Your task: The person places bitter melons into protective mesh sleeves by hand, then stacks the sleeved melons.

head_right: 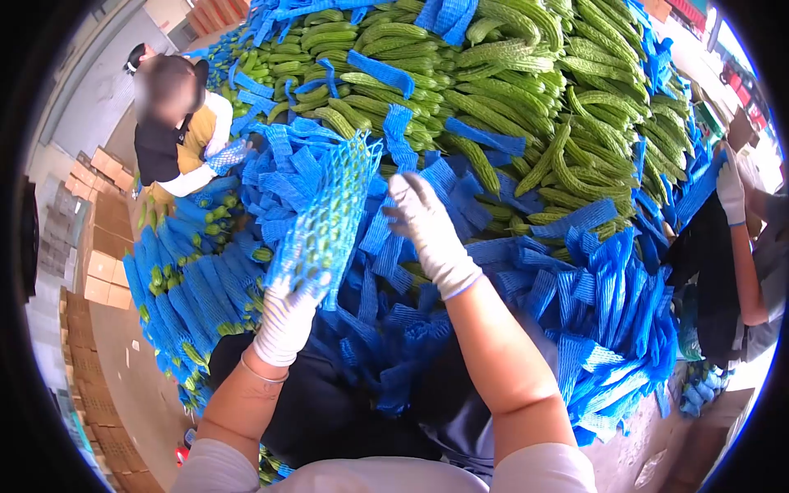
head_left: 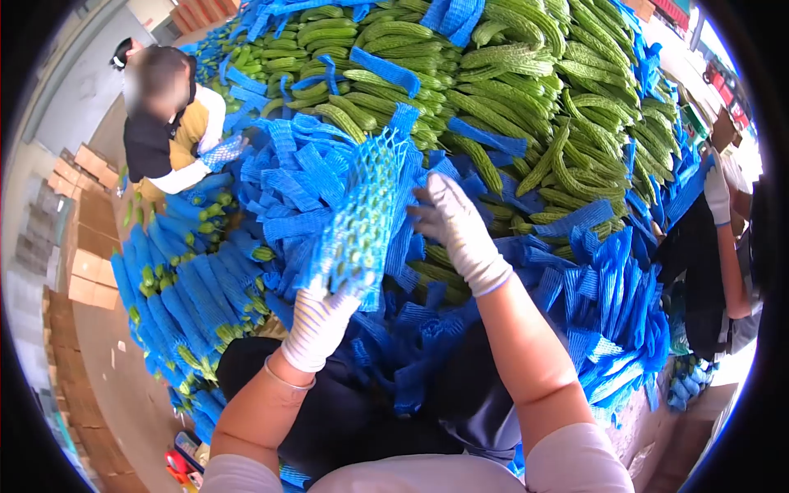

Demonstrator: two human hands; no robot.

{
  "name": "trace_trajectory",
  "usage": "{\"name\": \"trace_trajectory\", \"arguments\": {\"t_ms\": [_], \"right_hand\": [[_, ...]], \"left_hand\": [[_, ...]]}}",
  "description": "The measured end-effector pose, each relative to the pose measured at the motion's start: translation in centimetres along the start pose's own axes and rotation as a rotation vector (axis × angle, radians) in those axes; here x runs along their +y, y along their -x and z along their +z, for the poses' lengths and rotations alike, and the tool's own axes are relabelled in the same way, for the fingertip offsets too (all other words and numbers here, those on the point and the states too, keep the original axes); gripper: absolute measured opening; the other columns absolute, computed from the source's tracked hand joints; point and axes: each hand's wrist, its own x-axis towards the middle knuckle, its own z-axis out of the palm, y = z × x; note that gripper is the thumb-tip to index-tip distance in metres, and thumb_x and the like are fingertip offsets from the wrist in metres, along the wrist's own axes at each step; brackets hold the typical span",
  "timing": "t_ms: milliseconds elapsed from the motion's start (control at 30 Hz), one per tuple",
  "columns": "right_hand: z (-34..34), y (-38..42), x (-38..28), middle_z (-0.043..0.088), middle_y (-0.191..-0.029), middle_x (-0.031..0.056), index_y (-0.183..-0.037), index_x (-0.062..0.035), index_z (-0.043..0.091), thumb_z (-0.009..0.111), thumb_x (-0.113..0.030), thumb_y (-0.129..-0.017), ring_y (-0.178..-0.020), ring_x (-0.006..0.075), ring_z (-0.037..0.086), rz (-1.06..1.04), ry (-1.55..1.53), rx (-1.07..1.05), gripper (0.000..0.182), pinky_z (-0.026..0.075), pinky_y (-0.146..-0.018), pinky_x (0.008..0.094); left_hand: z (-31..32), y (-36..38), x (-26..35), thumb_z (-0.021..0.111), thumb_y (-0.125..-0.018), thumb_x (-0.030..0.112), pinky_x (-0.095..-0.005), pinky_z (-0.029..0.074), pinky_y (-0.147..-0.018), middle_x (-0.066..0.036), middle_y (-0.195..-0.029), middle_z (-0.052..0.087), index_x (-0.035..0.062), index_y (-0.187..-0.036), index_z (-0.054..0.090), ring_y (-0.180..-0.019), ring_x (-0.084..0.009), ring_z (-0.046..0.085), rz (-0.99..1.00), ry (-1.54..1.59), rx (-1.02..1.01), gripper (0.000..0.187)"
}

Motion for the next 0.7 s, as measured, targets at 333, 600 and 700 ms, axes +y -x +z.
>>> {"name": "trace_trajectory", "arguments": {"t_ms": [333, 600, 700], "right_hand": [[3.3, 3.5, 1.2, 0.058, -0.112, 0.0032, -0.131, -0.0035, 0.044, 0.073, -0.026, -0.083, -0.101, 0.012, 0.055, -0.104, -0.036, -0.284, 0.06, 0.045, -0.089, 0.0273], [3.3, 3.1, 0.4, 0.065, -0.103, 0.0205, -0.123, 0.0045, 0.05, 0.035, -0.058, -0.095, -0.083, 0.0281, 0.066, -0.01, -0.135, -0.54, 0.071, 0.054, -0.076, 0.036], [1.3, 1.5, -0.8, 0.067, -0.099, 0.0136, -0.121, 0.0024, 0.054, 0.043, -0.05, -0.096, -0.081, 0.0203, 0.066, -0.09, 0.043, -0.304, 0.059, 0.053, -0.073, 0.0292]], "left_hand": [[-3.8, -0.5, 3.1, 0.055, -0.093, 0.029, -0.029, 0.051, -0.079, -0.01, -0.102, 0.066, 0.0012, -0.11, 0.059, -0.086, -0.0168, 0.064, 0.175, 0.036, 0.192, 0.033], [-7.0, 0.2, 4.0, 0.054, -0.093, 0.038, -0.033, 0.053, -0.08, -0.011, -0.109, 0.062, 0.0039, -0.122, 0.053, -0.092, -0.0196, 0.063, 0.009, 0.545, 0.012, 0.045], [-12.9, 4.3, 8.3, 0.052, -0.09, 0.053, -0.0374, 0.053, -0.083, -0.015, -0.111, 0.062, 0.0011, -0.124, 0.052, -0.096, -0.024, 0.063, 0.178, 0.353, 0.175, 0.063]]}}
